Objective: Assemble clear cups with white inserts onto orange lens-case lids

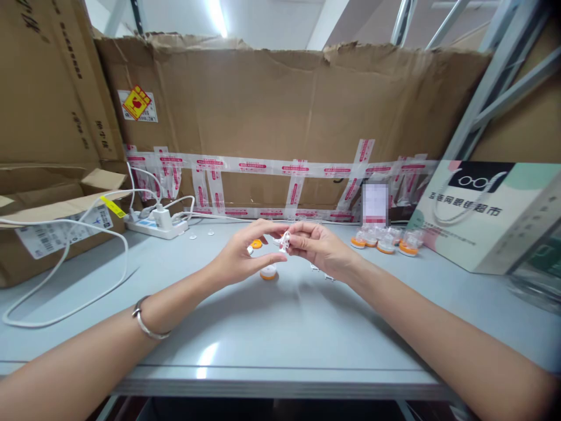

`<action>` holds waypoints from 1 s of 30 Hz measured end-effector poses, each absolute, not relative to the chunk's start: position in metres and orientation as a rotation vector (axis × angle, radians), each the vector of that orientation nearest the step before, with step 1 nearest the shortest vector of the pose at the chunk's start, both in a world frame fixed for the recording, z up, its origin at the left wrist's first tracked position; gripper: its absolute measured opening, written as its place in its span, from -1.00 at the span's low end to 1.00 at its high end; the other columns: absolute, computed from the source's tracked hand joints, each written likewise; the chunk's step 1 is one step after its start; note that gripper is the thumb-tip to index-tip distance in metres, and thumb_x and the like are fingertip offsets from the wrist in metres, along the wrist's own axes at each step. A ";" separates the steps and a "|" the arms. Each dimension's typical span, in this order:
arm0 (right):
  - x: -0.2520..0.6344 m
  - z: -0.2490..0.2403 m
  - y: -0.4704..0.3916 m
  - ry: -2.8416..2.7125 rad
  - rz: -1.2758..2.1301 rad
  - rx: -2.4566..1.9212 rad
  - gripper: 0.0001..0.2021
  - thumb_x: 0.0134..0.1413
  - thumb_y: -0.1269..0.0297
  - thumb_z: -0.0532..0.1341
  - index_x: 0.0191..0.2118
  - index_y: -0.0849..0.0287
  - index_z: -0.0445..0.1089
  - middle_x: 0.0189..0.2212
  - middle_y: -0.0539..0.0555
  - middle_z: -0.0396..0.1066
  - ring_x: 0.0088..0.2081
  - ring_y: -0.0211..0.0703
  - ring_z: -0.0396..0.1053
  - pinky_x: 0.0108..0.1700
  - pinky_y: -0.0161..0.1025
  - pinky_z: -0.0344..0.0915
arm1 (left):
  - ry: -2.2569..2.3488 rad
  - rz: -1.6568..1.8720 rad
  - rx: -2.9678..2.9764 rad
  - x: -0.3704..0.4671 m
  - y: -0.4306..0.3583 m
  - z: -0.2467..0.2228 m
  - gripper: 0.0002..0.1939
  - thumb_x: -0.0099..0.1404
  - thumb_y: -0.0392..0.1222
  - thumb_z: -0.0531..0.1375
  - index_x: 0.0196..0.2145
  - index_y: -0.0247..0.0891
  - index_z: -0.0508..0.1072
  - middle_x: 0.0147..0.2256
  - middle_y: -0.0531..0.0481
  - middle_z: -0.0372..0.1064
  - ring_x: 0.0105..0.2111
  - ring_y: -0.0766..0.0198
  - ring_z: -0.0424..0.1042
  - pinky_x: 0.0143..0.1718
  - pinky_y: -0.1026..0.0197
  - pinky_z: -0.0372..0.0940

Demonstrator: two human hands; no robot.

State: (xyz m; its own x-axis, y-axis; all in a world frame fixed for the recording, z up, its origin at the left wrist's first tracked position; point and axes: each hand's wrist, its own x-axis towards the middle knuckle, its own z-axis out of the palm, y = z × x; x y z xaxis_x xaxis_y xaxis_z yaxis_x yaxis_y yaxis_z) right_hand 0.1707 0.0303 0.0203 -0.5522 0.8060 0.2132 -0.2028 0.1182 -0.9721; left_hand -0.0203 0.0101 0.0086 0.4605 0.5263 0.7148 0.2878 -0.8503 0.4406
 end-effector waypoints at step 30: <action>0.229 0.035 0.059 -2.516 0.581 -1.773 -0.92 -0.19 0.30 0.21 -0.47 0.17 0.38 -0.49 0.03 0.47 -0.41 -0.17 0.38 -0.46 -0.33 0.19 | 0.813 1.500 2.355 -0.026 0.012 0.006 -0.75 0.13 -0.25 0.21 -0.20 -0.27 0.30 -0.21 -0.10 0.39 -0.22 0.25 0.39 -0.21 0.19 0.31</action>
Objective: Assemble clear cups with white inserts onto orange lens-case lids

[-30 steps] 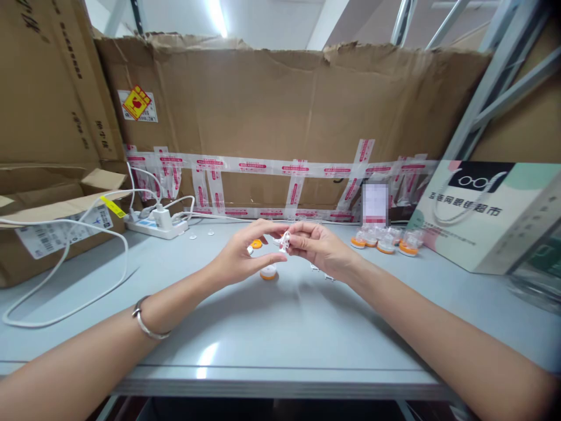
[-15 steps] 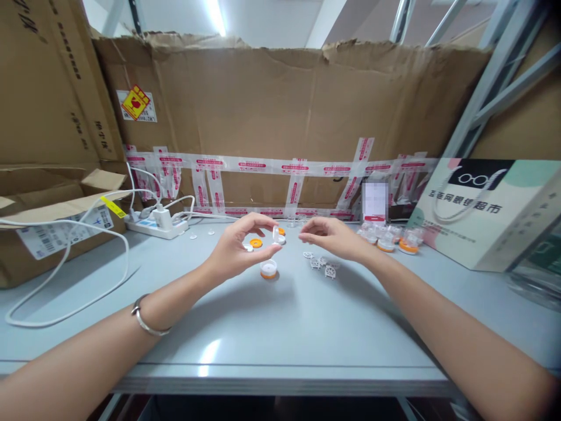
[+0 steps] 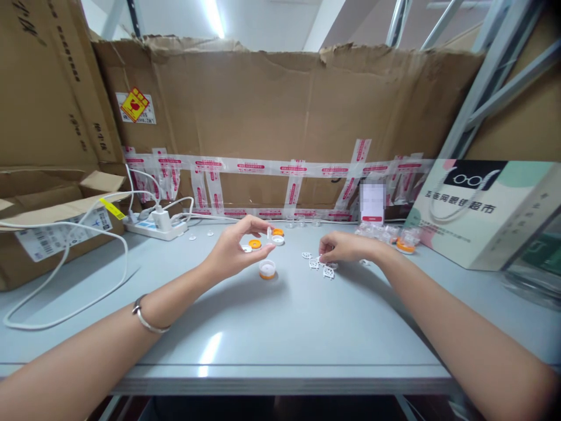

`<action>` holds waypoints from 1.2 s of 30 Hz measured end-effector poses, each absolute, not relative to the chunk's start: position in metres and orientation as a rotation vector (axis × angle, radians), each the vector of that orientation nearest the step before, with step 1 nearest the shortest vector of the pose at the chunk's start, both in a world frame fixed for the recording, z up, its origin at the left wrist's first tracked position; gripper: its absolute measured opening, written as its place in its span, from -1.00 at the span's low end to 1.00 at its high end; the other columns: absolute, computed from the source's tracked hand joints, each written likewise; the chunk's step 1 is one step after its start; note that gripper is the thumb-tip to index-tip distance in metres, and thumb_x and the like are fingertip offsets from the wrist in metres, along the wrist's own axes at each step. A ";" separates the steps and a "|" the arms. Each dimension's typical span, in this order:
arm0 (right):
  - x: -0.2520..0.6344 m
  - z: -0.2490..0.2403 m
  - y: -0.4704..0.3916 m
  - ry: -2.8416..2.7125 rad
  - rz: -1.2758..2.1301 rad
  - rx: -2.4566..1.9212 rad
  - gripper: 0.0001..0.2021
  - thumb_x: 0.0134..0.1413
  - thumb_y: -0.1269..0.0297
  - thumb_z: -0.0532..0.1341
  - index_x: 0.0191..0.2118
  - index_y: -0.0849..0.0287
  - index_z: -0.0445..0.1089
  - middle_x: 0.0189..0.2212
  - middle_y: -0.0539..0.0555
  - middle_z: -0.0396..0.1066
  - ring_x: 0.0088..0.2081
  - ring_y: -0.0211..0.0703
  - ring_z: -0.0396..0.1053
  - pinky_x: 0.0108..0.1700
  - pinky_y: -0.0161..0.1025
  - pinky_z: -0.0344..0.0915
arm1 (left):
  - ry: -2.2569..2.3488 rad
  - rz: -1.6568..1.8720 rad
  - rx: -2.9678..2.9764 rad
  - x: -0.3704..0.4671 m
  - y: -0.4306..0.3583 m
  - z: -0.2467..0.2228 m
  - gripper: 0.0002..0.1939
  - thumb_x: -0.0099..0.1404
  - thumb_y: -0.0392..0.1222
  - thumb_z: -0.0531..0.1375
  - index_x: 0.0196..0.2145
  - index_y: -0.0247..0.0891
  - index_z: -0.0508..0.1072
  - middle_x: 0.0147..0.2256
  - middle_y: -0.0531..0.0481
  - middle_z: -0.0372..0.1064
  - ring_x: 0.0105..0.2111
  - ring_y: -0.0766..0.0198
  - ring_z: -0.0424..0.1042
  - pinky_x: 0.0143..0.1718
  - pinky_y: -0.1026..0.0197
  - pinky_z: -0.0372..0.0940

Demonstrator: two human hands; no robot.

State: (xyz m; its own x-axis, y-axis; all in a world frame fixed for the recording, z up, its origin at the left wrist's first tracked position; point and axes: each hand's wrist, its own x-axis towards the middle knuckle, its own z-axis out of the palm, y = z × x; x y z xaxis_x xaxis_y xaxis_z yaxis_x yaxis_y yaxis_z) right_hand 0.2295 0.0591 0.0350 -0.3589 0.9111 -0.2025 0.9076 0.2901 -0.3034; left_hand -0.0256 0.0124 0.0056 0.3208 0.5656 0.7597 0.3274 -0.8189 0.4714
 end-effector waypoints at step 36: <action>0.168 0.019 0.029 -1.450 1.516 -0.625 -0.81 -0.20 0.25 0.36 -0.36 0.13 0.49 -0.39 -0.02 0.47 -0.35 -0.32 0.37 -0.07 -0.21 0.24 | 0.662 1.542 2.757 -0.023 0.008 0.007 -0.64 0.14 -0.27 0.21 -0.08 -0.27 0.32 -0.16 -0.13 0.43 -0.16 0.24 0.42 -0.12 0.18 0.35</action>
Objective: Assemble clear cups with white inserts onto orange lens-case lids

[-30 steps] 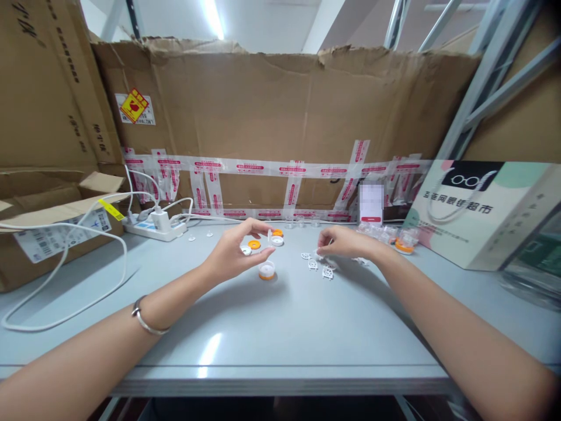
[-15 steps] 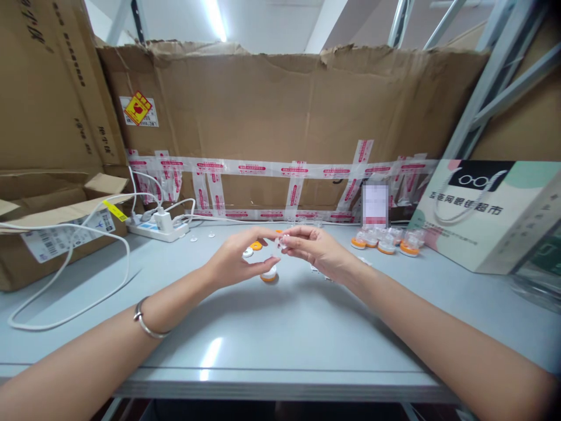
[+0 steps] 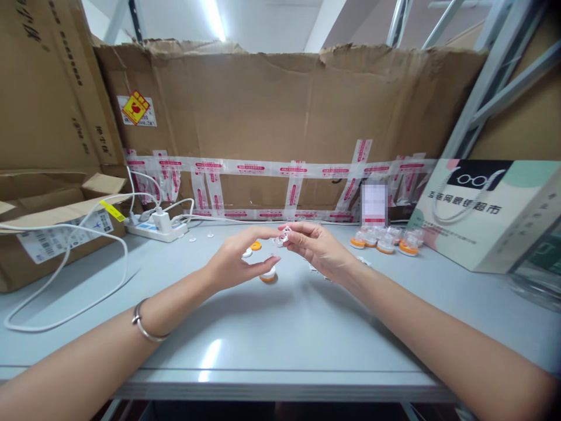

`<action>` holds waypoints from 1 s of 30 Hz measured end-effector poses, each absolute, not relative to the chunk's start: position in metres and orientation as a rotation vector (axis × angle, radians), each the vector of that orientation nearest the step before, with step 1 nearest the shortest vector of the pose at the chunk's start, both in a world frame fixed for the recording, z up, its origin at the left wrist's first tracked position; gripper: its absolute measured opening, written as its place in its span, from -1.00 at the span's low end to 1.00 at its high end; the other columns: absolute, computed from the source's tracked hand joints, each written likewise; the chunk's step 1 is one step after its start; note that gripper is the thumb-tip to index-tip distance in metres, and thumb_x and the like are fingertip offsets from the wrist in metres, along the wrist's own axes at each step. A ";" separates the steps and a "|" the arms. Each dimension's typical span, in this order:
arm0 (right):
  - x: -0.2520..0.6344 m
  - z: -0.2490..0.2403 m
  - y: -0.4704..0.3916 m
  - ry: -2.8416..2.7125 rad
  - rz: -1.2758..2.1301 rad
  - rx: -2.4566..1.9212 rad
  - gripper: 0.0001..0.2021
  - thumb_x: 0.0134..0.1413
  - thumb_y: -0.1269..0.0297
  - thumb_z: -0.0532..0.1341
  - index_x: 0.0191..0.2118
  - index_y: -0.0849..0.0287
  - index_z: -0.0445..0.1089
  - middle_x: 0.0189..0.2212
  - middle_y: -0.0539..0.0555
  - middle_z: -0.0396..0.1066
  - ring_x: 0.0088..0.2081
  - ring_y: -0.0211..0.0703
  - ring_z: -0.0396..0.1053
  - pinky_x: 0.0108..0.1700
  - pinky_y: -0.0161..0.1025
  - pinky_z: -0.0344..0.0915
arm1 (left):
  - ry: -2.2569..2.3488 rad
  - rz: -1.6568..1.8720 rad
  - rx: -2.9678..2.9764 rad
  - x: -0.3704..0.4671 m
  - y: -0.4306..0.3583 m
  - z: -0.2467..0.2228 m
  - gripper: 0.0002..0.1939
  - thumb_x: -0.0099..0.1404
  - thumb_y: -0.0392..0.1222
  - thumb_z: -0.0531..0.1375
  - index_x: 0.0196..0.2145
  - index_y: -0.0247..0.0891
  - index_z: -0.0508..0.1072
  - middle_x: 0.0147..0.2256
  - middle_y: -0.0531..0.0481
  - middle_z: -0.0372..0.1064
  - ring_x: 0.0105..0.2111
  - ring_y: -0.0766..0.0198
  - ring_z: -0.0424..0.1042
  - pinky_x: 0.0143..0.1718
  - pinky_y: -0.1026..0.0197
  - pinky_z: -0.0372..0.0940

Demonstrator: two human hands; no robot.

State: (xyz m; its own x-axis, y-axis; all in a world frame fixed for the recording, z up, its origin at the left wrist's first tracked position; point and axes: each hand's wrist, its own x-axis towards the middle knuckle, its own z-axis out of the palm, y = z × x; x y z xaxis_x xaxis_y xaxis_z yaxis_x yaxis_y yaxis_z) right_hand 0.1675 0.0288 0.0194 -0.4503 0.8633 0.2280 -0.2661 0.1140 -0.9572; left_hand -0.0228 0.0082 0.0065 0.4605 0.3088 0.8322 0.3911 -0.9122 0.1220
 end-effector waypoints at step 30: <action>0.175 0.006 0.042 -1.447 1.815 -0.795 -0.83 -0.19 0.32 0.36 -0.38 0.24 0.47 -0.42 0.00 0.43 -0.36 -0.39 0.35 -0.11 -0.34 0.26 | -0.789 -1.147 -2.788 -0.023 0.015 0.001 -0.73 0.23 -0.27 0.13 -0.08 -0.24 0.33 -0.18 -0.09 0.38 -0.17 0.25 0.34 -0.13 0.17 0.27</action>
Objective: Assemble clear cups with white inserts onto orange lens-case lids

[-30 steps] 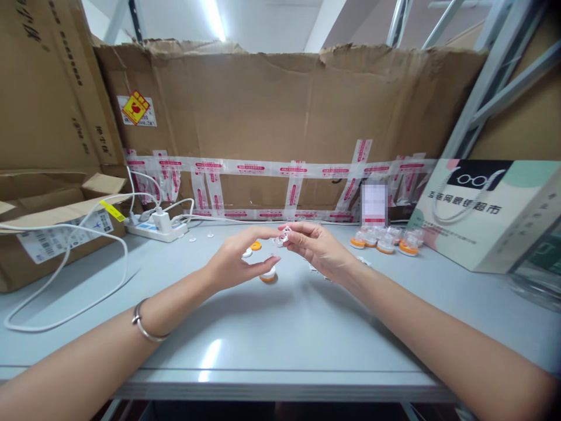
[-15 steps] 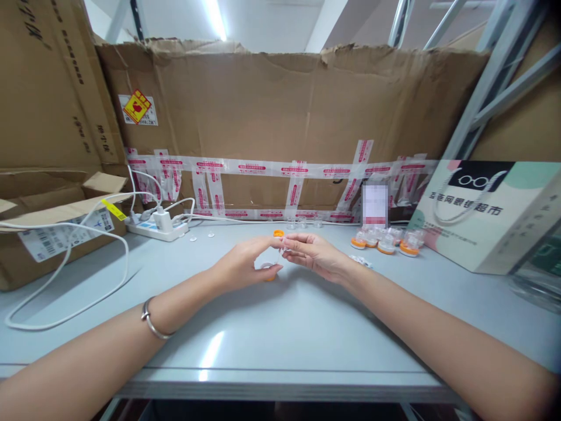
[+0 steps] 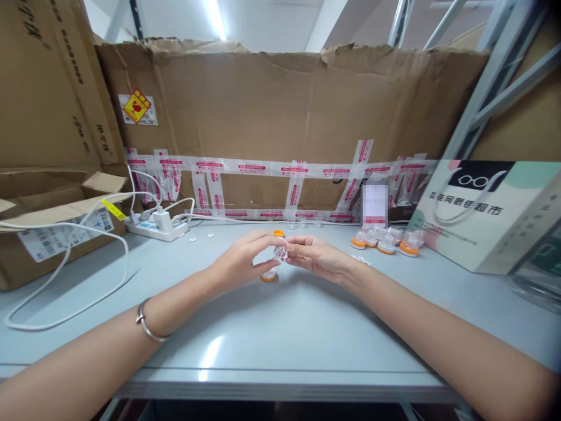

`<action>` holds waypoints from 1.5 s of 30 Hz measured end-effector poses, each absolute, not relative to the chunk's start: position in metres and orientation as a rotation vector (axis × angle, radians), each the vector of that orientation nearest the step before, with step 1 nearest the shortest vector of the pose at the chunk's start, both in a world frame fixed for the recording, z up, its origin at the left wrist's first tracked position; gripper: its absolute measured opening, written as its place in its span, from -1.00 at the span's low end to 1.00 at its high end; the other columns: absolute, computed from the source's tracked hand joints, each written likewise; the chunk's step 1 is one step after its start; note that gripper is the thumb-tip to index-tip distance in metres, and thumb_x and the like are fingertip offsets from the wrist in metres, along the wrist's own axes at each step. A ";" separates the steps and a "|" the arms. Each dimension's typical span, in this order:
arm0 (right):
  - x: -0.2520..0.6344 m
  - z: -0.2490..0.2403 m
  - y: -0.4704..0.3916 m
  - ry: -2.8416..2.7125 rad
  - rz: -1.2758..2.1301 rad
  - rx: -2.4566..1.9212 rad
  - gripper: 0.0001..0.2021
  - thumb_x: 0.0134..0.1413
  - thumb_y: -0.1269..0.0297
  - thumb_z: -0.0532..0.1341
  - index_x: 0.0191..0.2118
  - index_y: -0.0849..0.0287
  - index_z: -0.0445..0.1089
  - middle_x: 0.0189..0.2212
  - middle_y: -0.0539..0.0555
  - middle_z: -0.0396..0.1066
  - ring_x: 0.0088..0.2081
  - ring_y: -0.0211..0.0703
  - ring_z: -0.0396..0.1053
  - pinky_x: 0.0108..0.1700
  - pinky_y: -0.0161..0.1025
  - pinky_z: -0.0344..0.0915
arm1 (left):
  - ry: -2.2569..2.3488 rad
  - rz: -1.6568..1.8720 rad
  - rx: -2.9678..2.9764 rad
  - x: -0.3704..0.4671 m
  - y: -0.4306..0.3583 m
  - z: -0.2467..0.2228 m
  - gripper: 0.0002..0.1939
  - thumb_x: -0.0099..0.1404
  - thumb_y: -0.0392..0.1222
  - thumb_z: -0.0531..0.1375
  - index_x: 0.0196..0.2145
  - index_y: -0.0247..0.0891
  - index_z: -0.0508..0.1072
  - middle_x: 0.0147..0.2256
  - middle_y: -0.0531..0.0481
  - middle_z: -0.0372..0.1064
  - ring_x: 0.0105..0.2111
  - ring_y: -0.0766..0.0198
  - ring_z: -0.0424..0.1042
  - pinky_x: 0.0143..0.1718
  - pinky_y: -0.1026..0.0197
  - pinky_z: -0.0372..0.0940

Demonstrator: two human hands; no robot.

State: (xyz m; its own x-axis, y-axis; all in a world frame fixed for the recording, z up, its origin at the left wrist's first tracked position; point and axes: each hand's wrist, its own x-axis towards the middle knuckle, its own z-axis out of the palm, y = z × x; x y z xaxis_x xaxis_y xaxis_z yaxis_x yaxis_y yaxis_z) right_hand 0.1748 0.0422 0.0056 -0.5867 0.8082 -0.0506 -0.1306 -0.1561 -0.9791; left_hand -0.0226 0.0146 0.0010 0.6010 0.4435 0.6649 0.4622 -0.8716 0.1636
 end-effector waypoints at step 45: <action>0.168 -0.001 0.037 -1.527 1.715 -0.705 -0.76 -0.21 0.18 0.36 -0.36 0.18 0.48 -0.42 -0.01 0.41 -0.33 -0.32 0.35 -0.07 -0.23 0.21 | -0.885 -1.240 -2.642 -0.017 0.009 0.003 -0.74 0.19 -0.24 0.19 -0.14 -0.24 0.36 -0.22 -0.08 0.40 -0.21 0.22 0.36 -0.16 0.14 0.27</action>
